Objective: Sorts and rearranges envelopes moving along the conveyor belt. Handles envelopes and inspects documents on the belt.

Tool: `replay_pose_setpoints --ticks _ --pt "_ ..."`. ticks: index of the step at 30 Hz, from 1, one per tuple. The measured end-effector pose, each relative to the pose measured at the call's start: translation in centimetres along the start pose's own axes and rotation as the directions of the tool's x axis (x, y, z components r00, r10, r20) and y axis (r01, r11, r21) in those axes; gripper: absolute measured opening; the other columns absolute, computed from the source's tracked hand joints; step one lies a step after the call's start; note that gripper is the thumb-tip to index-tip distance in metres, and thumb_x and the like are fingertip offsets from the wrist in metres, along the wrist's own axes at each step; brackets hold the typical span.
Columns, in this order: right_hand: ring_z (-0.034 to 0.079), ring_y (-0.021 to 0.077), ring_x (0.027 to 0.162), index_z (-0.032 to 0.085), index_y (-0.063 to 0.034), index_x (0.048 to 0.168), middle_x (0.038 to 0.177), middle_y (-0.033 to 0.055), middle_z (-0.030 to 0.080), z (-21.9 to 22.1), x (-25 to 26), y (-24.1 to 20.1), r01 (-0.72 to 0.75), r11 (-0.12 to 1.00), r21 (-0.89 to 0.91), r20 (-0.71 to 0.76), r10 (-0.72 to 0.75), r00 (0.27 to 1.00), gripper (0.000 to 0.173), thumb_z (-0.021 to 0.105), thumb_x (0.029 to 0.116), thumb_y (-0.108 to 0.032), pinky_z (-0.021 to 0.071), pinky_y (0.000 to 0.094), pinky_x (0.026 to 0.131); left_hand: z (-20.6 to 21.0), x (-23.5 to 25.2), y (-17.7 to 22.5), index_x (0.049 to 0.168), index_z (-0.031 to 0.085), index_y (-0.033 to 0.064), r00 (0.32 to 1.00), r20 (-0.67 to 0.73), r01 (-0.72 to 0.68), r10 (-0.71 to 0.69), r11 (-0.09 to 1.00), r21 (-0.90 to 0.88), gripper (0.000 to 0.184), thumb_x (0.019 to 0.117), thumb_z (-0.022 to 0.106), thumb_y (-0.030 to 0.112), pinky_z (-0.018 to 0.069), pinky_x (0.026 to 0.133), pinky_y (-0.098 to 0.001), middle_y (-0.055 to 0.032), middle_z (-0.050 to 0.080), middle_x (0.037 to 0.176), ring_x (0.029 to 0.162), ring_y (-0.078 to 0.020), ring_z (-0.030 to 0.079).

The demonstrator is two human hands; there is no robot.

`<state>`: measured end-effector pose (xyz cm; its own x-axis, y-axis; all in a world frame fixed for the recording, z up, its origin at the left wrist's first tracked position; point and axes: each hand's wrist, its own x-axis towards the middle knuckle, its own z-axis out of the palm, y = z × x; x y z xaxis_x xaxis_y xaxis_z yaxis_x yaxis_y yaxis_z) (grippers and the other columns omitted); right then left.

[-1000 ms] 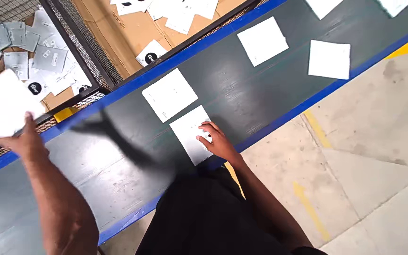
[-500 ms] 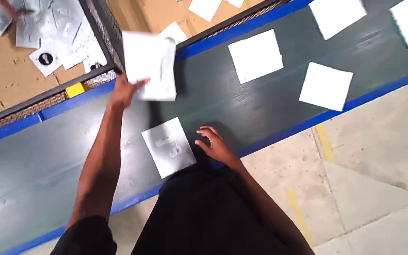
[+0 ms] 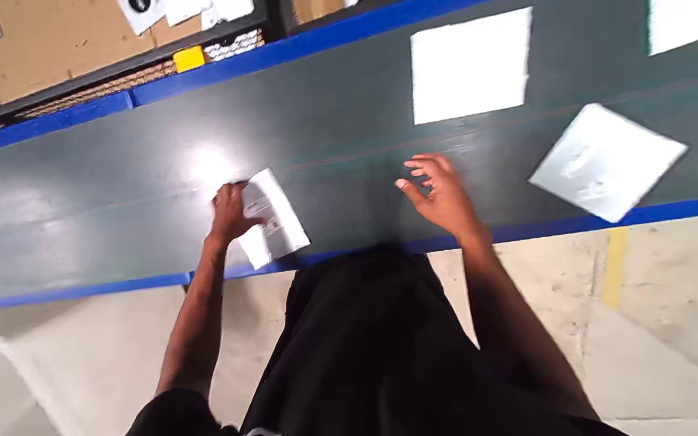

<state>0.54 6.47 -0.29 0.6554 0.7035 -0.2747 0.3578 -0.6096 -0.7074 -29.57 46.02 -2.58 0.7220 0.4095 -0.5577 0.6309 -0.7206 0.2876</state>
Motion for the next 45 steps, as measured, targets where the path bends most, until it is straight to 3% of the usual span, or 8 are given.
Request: replay_pose_setpoints --ticks 9,14,19,24,29,32,39,45 --pt "0.066 0.0159 0.112 0.064 -0.0107 0.131 0.142 0.0106 0.057 1.1 -3.0 0.8 -0.033 0.992 0.123 -0.105 0.046 0.993 0.044 0.063 0.1002 -0.042 0.0591 0.0331 0.091 -12.5 3.4 -6.2 0.137 0.053 0.006 0.907 -0.207 0.052 -0.366 0.587 -0.808 0.063 0.0879 0.081 0.035 0.0609 0.091 -0.0393 -0.004 0.07 0.117 0.1 -0.0133 0.071" --pt "0.065 0.0157 0.115 0.064 -0.0134 0.133 0.141 0.0086 0.059 -0.7 -3.5 2.2 -0.104 0.991 0.085 -0.169 0.117 0.979 0.047 0.064 0.0994 -0.046 0.0599 0.0341 0.09 -19.3 13.4 -0.4 0.157 0.018 -0.0094 0.777 -0.589 -0.102 -0.222 0.88 -0.465 0.121 0.08 0.079 0.061 0.0322 0.123 -0.0428 -0.0314 0.033 0.158 0.148 -0.0337 0.036" --pt "0.042 0.04 0.144 0.052 -0.009 0.148 0.155 0.0228 0.044 -2.6 -5.1 8.6 -0.373 0.918 -0.131 -0.296 0.323 0.899 0.082 0.076 0.0836 -0.054 0.0397 0.0582 0.115 -9.5 21.8 15.1 0.159 0.027 0.0023 0.928 -0.133 -0.364 0.349 0.925 -0.112 0.116 0.076 0.083 0.061 0.0295 0.121 -0.06 -0.0251 0.019 0.166 0.153 -0.042 0.024" --pt "0.035 0.0412 0.148 0.05 -0.0175 0.151 0.163 0.0179 0.036 -3.4 -4.6 11.8 -0.422 0.87 -0.254 -0.274 0.354 0.894 0.108 0.075 0.0666 -0.08 0.0336 0.067 0.114 -8.2 21.6 15.1 0.154 0.036 -0.0021 0.978 0.005 -0.209 0.21 0.974 0.082 0.126 0.0619 0.088 0.066 0.0272 0.112 -0.0749 -0.0369 0.038 0.151 0.141 -0.0549 0.035" --pt "0.036 0.035 0.149 0.053 -0.0223 0.148 0.162 0.0117 0.039 -2.2 -0.2 9.7 -0.38 0.887 -0.261 -0.276 0.309 0.91 0.096 0.071 0.0729 -0.079 0.0308 0.0632 0.117 -14.1 19.0 7.8 0.138 0.052 -0.0022 0.997 -0.033 0.049 -0.072 0.886 -0.461 0.084 0.0785 0.087 0.046 0.0602 0.082 -0.0564 -0.0242 0.067 0.118 0.098 -0.0344 0.071" --pt "0.037 0.0355 0.148 0.055 -0.023 0.145 0.162 0.0111 0.04 -1.1 1.5 7.8 -0.351 0.897 -0.268 -0.263 0.282 0.923 0.091 0.07 0.0745 -0.078 0.032 0.0647 0.114 -21.2 20.7 4.0 0.159 0.015 -0.0074 0.875 -0.411 0.131 -0.257 0.941 -0.311 0.134 0.0723 0.08 0.071 0.0365 0.118 -0.0561 -0.0346 0.034 0.155 0.142 -0.0428 0.042" --pt "0.038 0.035 0.147 0.056 -0.0199 0.145 0.16 0.0107 0.042 -2.4 5.7 5.1 -0.276 0.92 -0.278 -0.253 0.207 0.945 0.091 0.067 0.0769 -0.079 0.0345 0.0623 0.114 -12.0 26.5 26.0 0.152 0.035 -0.0064 0.9 -0.244 -0.401 0.36 0.905 -0.143 0.11 0.0808 0.074 0.068 0.0353 0.117 -0.0602 -0.0339 0.036 0.154 0.144 -0.0467 0.037" --pt "0.037 0.029 0.15 0.048 -0.0199 0.152 0.162 0.0025 0.042 2.0 2.5 3.5 -0.086 0.937 -0.337 -0.021 0.084 0.996 0.083 0.074 0.0844 -0.059 0.0296 0.0665 0.116 -7.5 28.5 27.7 0.151 0.039 -0.0054 0.971 -0.017 -0.234 0.239 0.962 0.138 0.117 0.0697 0.084 0.066 0.0304 0.11 -0.073 -0.0362 0.037 0.152 0.142 -0.0541 0.034"
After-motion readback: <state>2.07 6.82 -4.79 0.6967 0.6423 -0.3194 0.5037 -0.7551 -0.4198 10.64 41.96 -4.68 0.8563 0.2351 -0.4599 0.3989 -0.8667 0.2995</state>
